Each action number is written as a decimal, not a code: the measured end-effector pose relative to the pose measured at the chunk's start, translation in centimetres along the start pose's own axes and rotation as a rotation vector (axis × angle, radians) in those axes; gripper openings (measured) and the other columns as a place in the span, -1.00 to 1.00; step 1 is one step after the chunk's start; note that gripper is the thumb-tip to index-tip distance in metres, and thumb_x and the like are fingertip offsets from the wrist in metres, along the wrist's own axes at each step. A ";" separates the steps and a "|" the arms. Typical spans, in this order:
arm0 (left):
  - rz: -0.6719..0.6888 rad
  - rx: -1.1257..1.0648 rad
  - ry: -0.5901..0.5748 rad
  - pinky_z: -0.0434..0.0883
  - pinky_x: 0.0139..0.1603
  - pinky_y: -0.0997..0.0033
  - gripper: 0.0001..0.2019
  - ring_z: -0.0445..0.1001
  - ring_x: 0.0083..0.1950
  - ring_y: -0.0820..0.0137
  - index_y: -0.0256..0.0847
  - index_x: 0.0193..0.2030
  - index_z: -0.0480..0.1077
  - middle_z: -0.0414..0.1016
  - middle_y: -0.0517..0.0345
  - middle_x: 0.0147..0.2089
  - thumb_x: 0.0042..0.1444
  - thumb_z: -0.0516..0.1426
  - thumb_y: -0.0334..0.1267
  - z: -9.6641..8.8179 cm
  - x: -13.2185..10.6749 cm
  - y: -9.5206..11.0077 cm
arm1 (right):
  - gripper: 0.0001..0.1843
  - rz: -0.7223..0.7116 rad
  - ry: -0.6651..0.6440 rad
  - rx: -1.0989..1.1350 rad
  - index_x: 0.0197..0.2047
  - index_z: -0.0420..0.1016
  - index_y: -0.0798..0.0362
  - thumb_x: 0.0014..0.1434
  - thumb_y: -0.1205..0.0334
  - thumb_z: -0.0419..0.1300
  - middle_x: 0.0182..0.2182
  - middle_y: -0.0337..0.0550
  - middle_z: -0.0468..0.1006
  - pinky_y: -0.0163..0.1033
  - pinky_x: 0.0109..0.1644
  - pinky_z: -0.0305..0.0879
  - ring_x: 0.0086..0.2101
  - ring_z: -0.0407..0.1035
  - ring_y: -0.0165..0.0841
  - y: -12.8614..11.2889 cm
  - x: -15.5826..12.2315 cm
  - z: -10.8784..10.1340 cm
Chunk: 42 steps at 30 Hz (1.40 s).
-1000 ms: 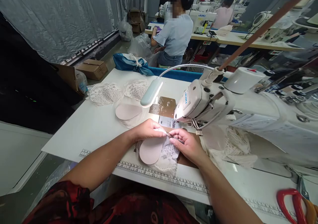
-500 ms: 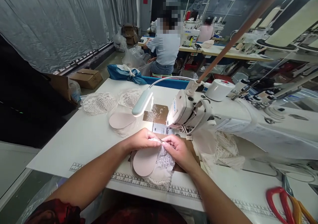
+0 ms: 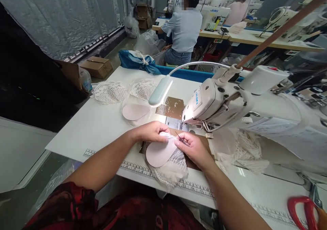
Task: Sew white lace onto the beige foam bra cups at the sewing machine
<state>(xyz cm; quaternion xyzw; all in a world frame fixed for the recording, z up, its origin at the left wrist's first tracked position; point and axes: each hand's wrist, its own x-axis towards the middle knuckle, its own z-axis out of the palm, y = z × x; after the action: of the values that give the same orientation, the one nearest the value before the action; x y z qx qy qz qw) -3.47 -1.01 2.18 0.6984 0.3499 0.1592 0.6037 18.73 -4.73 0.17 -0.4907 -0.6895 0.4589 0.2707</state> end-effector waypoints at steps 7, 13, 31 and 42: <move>-0.045 -0.194 -0.006 0.21 -0.42 0.52 -0.69 0.31 -0.39 0.48 -0.35 -0.27 0.49 0.41 0.13 -0.36 0.04 0.24 -0.08 0.9 0.4 -0.4 | -0.62 0.069 -0.034 0.249 -0.09 0.34 0.02 0.16 -0.07 0.15 -0.38 -0.21 0.43 -0.26 -0.31 0.29 -0.38 0.33 -0.36 0.3 -0.4 -0.3; -0.122 -0.312 0.040 0.26 -0.40 0.50 -0.72 0.34 -0.41 0.47 -0.32 -0.30 0.55 0.45 0.15 -0.43 0.00 0.28 -0.10 0.8 0.3 0.0 | -0.68 0.093 -0.123 0.238 -0.08 0.37 0.01 0.21 -0.02 0.13 -0.39 -0.24 0.41 -0.27 -0.25 0.27 -0.37 0.32 -0.41 0.4 -0.6 -1.8; -0.122 -0.233 0.001 0.18 -0.47 0.54 -0.71 0.26 -0.45 0.52 -0.36 -0.35 0.54 0.37 0.20 -0.49 0.00 0.27 -0.10 1.4 0.5 0.3 | -0.76 -0.009 -0.070 0.083 -0.27 0.47 0.02 0.20 0.03 0.13 -0.35 -0.18 0.50 -0.22 -0.22 0.29 -0.32 0.38 -0.34 -0.1 -0.1 -0.8; -0.031 0.228 0.013 0.28 -0.30 0.51 -0.71 0.39 -0.25 0.41 -0.25 -0.11 0.45 0.46 0.15 -0.24 0.02 0.21 -0.23 -0.6 -2.0 2.6 | -0.85 0.048 -0.089 0.024 -0.43 0.38 0.05 0.10 0.17 0.14 -0.48 -0.28 0.33 -0.29 -0.39 0.12 -0.44 0.20 -0.41 -0.9 0.0 -0.5</move>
<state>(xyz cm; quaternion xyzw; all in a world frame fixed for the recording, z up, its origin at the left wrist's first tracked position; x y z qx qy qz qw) -4.51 -1.98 5.21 0.7559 0.3805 0.1136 0.5205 18.72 -4.64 1.19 -0.4830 -0.6832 0.4950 0.2343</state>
